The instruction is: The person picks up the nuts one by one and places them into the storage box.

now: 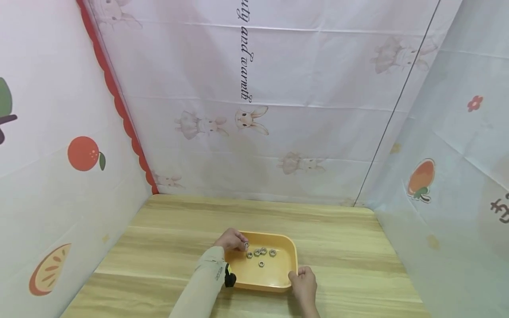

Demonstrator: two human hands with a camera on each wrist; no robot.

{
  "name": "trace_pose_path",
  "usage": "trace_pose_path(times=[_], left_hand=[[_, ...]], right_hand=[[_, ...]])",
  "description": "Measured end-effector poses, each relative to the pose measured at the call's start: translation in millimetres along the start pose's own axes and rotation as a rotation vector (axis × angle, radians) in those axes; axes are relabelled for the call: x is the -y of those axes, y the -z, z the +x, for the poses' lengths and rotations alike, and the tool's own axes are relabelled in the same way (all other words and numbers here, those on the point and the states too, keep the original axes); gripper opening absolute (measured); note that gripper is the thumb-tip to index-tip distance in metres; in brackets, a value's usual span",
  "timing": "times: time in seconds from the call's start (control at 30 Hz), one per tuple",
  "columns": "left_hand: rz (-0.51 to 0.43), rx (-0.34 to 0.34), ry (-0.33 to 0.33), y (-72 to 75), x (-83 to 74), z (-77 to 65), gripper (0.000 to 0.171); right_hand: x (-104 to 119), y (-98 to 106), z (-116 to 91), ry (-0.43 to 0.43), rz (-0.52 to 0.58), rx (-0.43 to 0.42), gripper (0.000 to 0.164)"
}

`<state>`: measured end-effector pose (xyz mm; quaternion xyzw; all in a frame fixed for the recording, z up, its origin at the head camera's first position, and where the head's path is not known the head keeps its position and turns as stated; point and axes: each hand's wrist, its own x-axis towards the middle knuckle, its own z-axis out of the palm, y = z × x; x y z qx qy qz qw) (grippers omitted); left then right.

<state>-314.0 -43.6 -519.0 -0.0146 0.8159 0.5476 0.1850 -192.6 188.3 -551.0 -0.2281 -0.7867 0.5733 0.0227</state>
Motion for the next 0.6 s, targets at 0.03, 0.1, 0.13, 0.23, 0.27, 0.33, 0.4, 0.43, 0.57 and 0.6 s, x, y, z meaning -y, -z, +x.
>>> trace_pose_path(times=[0.03, 0.1, 0.13, 0.23, 0.27, 0.33, 0.4, 0.43, 0.57, 0.6], left_hand=[[0.019, -0.013, 0.011, -1.1, 0.3, 1.2, 0.023], [0.041, -0.036, 0.02, -4.0, 0.4, 3.8, 0.022], [0.049, -0.048, 0.024, -5.6, 0.2, 4.9, 0.021], [0.058, -0.075, 0.038, -10.1, -0.6, 6.8, 0.021], [0.056, -0.08, 0.039, -11.3, -0.6, 6.9, 0.021], [0.058, -0.077, 0.041, -13.6, -0.3, 6.6, 0.022], [0.075, -0.074, 0.034, -15.0, 0.5, 6.0, 0.023], [0.103, -0.075, 0.026, -15.4, 1.1, 5.8, 0.024], [0.211, -0.103, 0.01, -14.2, 3.1, 5.3, 0.025], [0.234, -0.111, 0.008, -13.3, 3.6, 5.4, 0.025]], right_hand=[[0, 0, 0, 0.0, 0.0, 0.002, 0.014], [-1, 0, 1, 0.0, 0.002, 0.002, 0.014], [-1, 0, 2, 0.003, 0.002, 0.0, 0.014], [-1, 0, 3, 0.011, -0.001, -0.006, 0.014], [-1, 0, 3, 0.011, -0.002, -0.008, 0.014], [-2, -1, 3, 0.009, -0.003, -0.01, 0.014], [-2, -2, 3, 0.008, -0.002, -0.014, 0.014], [-2, -2, 3, 0.009, 0.001, -0.016, 0.014], [-1, -3, 2, 0.022, 0.016, -0.014, 0.014], [0, -4, 2, 0.025, 0.02, -0.014, 0.014]])
